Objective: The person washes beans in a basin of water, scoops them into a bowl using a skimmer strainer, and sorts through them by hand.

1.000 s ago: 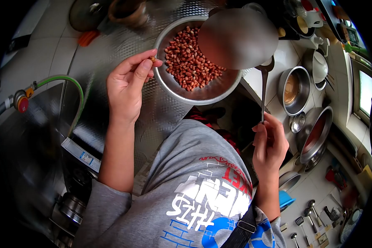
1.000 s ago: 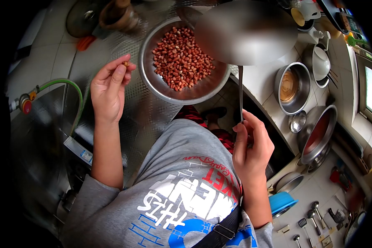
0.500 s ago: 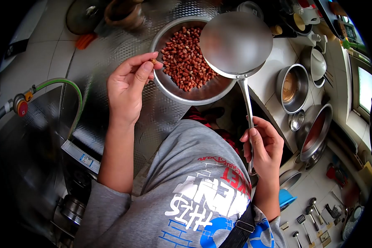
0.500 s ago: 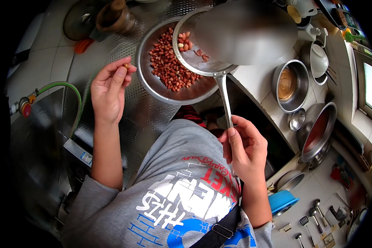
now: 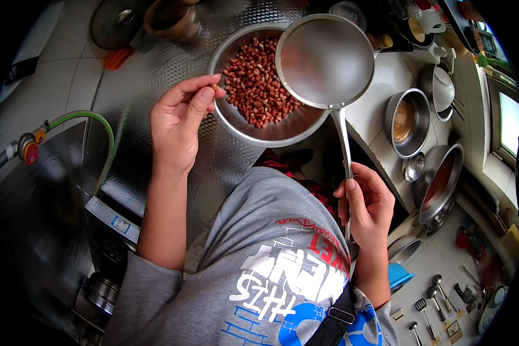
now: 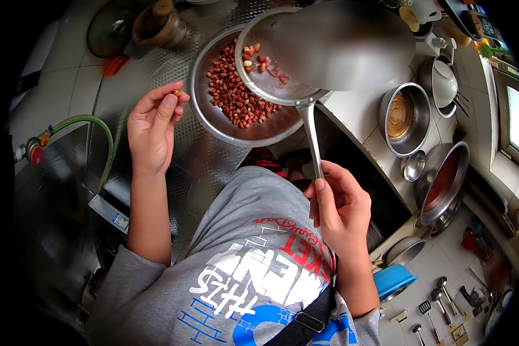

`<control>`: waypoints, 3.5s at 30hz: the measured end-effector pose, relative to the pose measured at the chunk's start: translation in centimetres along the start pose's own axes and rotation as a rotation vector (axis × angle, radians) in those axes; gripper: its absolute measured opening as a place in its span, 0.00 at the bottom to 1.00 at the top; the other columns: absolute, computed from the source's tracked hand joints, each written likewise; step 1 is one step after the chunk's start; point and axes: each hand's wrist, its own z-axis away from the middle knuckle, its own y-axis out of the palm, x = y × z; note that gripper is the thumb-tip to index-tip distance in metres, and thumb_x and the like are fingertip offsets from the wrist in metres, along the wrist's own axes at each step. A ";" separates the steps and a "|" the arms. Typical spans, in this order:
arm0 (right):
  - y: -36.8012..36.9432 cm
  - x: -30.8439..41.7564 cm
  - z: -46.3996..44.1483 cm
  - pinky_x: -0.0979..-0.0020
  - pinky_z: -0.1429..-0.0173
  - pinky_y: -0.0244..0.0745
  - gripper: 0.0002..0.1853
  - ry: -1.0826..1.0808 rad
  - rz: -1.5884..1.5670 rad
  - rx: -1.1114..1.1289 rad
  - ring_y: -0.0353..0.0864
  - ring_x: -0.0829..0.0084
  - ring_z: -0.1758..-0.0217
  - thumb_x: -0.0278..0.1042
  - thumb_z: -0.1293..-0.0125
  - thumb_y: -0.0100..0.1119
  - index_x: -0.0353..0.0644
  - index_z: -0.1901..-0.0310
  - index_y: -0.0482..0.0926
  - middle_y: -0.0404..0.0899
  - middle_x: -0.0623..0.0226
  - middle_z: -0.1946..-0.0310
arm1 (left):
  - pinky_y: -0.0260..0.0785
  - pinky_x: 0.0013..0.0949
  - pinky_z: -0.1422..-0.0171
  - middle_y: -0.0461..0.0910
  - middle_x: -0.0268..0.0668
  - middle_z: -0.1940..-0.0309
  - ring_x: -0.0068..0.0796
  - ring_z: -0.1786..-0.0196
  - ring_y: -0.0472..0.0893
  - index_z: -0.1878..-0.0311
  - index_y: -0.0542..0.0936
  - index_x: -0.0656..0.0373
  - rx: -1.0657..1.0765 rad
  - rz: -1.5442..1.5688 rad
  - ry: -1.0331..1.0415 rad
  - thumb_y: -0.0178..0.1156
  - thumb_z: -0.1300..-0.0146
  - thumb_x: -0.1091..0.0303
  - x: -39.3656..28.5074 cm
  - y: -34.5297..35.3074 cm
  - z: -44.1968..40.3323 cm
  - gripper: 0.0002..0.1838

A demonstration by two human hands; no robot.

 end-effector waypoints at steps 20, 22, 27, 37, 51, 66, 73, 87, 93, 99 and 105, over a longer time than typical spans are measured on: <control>-1.3 -4.1 -0.5 0.76 0.64 0.76 0.18 -0.880 0.423 -0.242 0.79 0.72 0.67 0.12 0.30 0.57 0.29 0.40 0.71 0.80 0.52 0.59 | 0.73 0.22 0.47 0.87 0.39 0.54 0.18 0.55 0.82 0.42 0.84 0.67 -0.022 0.056 0.035 0.64 0.25 0.71 0.1 -1.0 -0.3 0.14; -1.5 -4.4 -0.3 0.76 0.64 0.76 0.16 -0.894 0.411 -0.271 0.79 0.72 0.66 0.17 0.27 0.57 0.30 0.40 0.71 0.80 0.52 0.59 | 0.73 0.22 0.47 0.87 0.39 0.54 0.18 0.54 0.82 0.42 0.83 0.68 -0.038 0.055 0.031 0.64 0.25 0.71 0.1 -0.9 -0.2 0.14; -1.4 -4.7 -0.1 0.77 0.63 0.74 0.14 -0.920 0.334 -0.298 0.77 0.74 0.65 0.20 0.24 0.55 0.31 0.40 0.71 0.79 0.55 0.61 | 0.74 0.22 0.46 0.87 0.39 0.54 0.19 0.53 0.83 0.42 0.83 0.68 -0.037 0.061 0.042 0.63 0.25 0.71 0.1 -0.7 -0.2 0.14; -0.3 -2.5 -0.9 0.81 0.76 0.69 0.11 -0.291 0.127 -0.144 0.75 0.83 0.78 0.24 0.20 0.52 0.30 0.43 0.77 0.83 0.64 0.68 | 0.71 0.21 0.50 0.86 0.37 0.54 0.17 0.57 0.80 0.40 0.83 0.65 -0.030 0.012 0.007 0.62 0.25 0.73 0.0 -0.5 -0.2 0.14; 0.9 -1.8 -0.1 0.80 0.79 0.66 0.12 0.117 0.085 0.068 0.73 0.83 0.81 0.28 0.19 0.52 0.28 0.44 0.77 0.80 0.68 0.73 | 0.74 0.25 0.49 0.85 0.36 0.52 0.22 0.54 0.83 0.49 0.86 0.63 0.012 -0.420 0.285 0.67 0.32 0.77 0.8 0.7 -0.4 0.09; 0.9 -2.5 0.0 0.76 0.64 0.79 0.12 -0.442 0.651 -0.032 0.84 0.77 0.69 0.15 0.28 0.56 0.30 0.46 0.80 0.83 0.62 0.68 | 0.77 0.44 0.45 0.84 0.43 0.46 0.47 0.50 0.83 0.57 0.84 0.63 0.248 -0.982 0.619 0.69 0.42 0.79 1.8 3.5 -0.9 0.09; 1.2 -1.9 0.0 0.71 0.65 0.79 0.14 -0.532 0.690 -0.032 0.85 0.67 0.68 0.12 0.33 0.60 0.31 0.47 0.80 0.82 0.56 0.64 | 0.76 0.47 0.41 0.82 0.44 0.46 0.50 0.47 0.82 0.58 0.84 0.63 0.276 -1.001 0.694 0.70 0.44 0.78 2.7 4.6 -1.2 0.10; 1.1 -1.8 -0.1 0.76 0.65 0.78 0.11 -0.347 0.533 -0.060 0.84 0.77 0.69 0.15 0.27 0.56 0.30 0.46 0.79 0.83 0.62 0.67 | 0.76 0.42 0.50 0.81 0.41 0.55 0.41 0.56 0.81 0.58 0.84 0.64 0.273 -0.921 0.651 0.71 0.46 0.81 2.4 5.3 -0.5 0.12; 1.1 -1.3 -0.1 0.79 0.72 0.73 0.10 -0.085 0.275 -0.042 0.77 0.83 0.76 0.22 0.22 0.52 0.29 0.45 0.78 0.82 0.66 0.70 | 0.77 0.38 0.49 0.81 0.41 0.54 0.38 0.53 0.82 0.56 0.85 0.63 0.211 -0.798 0.547 0.69 0.41 0.80 2.4 4.5 -0.3 0.09; 0.7 -1.6 -0.3 0.81 0.76 0.69 0.11 0.000 0.153 -0.046 0.74 0.84 0.78 0.26 0.19 0.50 0.29 0.44 0.78 0.82 0.68 0.70 | 0.73 0.28 0.45 0.82 0.39 0.52 0.26 0.50 0.81 0.51 0.85 0.65 0.094 -0.568 0.234 0.63 0.30 0.78 1.7 2.7 -0.2 0.08; 0.7 -1.6 -0.4 0.81 0.76 0.69 0.11 0.024 0.140 -0.031 0.74 0.84 0.78 0.26 0.19 0.50 0.29 0.44 0.77 0.82 0.68 0.71 | 0.71 0.22 0.51 0.85 0.36 0.51 0.19 0.57 0.80 0.44 0.83 0.66 -0.005 -0.099 0.005 0.61 0.24 0.72 2.6 2.1 -0.3 0.11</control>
